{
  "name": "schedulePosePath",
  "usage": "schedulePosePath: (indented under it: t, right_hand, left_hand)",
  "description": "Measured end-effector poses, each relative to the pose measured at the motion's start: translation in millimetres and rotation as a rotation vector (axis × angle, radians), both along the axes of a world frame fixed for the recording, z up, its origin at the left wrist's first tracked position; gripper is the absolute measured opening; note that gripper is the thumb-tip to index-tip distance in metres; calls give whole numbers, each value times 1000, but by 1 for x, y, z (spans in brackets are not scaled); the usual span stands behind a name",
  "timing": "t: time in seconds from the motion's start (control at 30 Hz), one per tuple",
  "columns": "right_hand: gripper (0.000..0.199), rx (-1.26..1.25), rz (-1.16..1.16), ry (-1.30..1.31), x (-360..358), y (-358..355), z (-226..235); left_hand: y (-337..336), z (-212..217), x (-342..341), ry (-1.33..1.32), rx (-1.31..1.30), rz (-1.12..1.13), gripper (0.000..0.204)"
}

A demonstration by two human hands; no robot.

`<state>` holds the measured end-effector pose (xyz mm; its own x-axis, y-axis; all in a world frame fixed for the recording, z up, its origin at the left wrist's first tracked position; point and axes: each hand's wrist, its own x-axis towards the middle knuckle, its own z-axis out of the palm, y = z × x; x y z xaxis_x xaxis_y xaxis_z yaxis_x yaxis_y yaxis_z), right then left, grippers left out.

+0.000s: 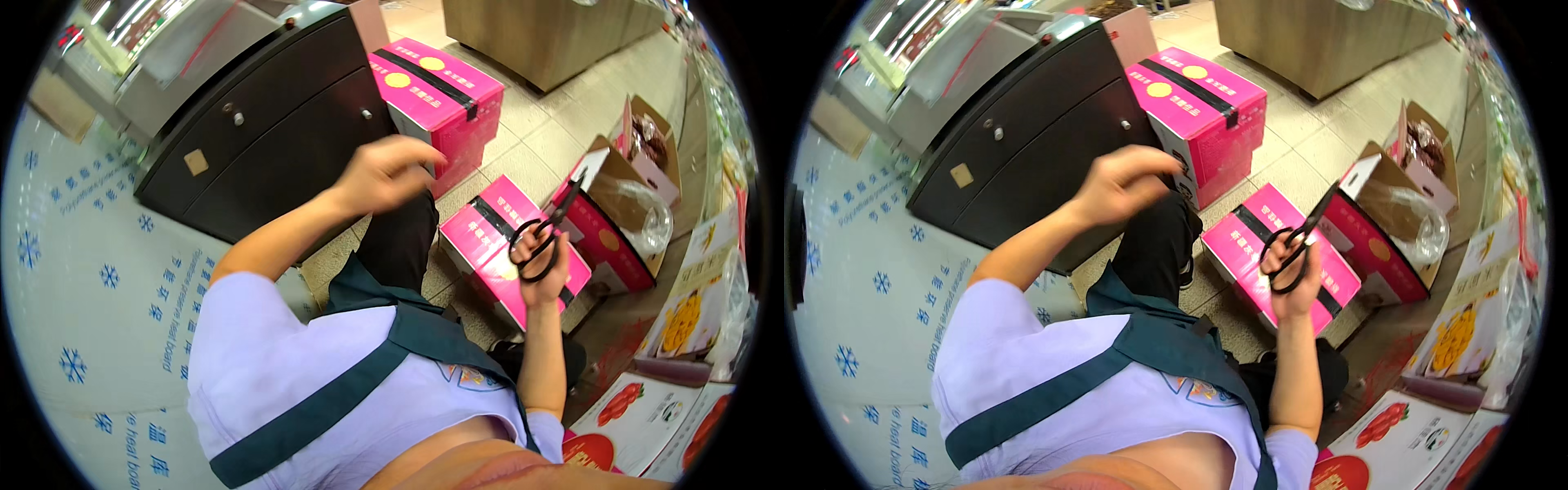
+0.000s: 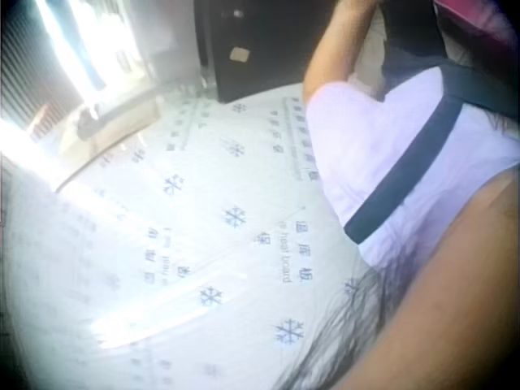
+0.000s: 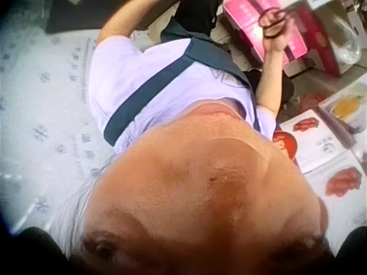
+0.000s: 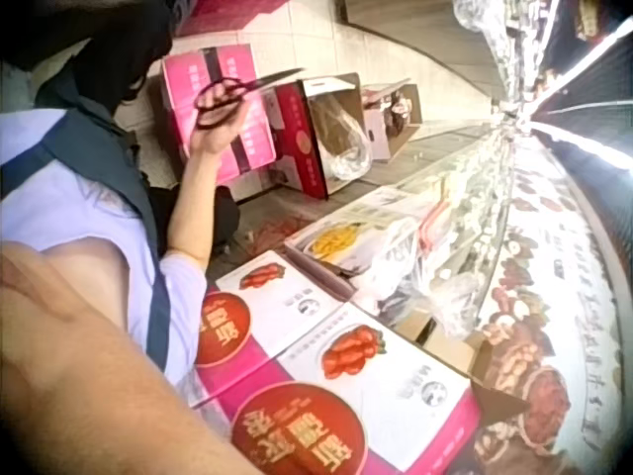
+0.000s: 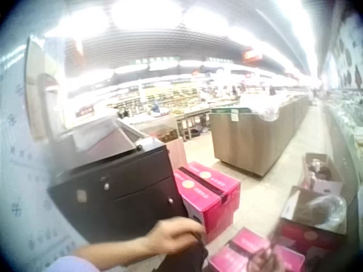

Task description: The person scoops red dates from a large cardboard box into a plastic bag using a wooden scoop. They then tie the bag closed and place it into a pink retail box. The person repeats this process with another box of dates.

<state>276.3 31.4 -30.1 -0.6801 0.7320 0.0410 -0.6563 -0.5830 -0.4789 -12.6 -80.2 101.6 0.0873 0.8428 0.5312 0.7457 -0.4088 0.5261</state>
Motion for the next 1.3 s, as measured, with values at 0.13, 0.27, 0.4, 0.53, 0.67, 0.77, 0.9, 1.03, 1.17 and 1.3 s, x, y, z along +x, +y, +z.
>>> schedulePosePath:
  t: [0.13,0.27,0.4,0.53,0.67,0.77,0.9,1.03,1.17,1.3]
  right_hand:
    - [53,-18,-146,20,22,29,5]
    - [54,-83,-200,67,40,50,-3]
    - [57,-126,-335,-199,38,56,-20]
    - [53,-234,-457,-275,35,59,-41]
    - [39,-353,-470,-276,38,53,-45]
    - [37,-372,-457,-240,38,52,-48]
    - [34,-380,-440,-242,38,50,-42]
    - [30,-359,-422,-264,38,52,-45]
    - [26,-335,-381,-203,40,50,-39]
    - [24,-296,-384,-253,47,48,-38]
  left_hand:
    - [-41,-30,-137,-1120,-46,590,43]
    - [-93,-24,-263,-1511,-27,476,65]
    - [-125,-8,-296,-1292,-89,541,57]
    - [-122,-25,-327,-1446,25,499,26]
    - [-107,-23,-287,-1415,125,564,27]
    - [-116,-19,-254,-1379,120,563,32]
    - [-98,-1,-130,-1082,-36,574,30]
    - [-78,59,-84,843,382,531,5]
    - [-79,126,-151,314,-188,793,30]
    - [-62,98,-177,254,-674,498,37]
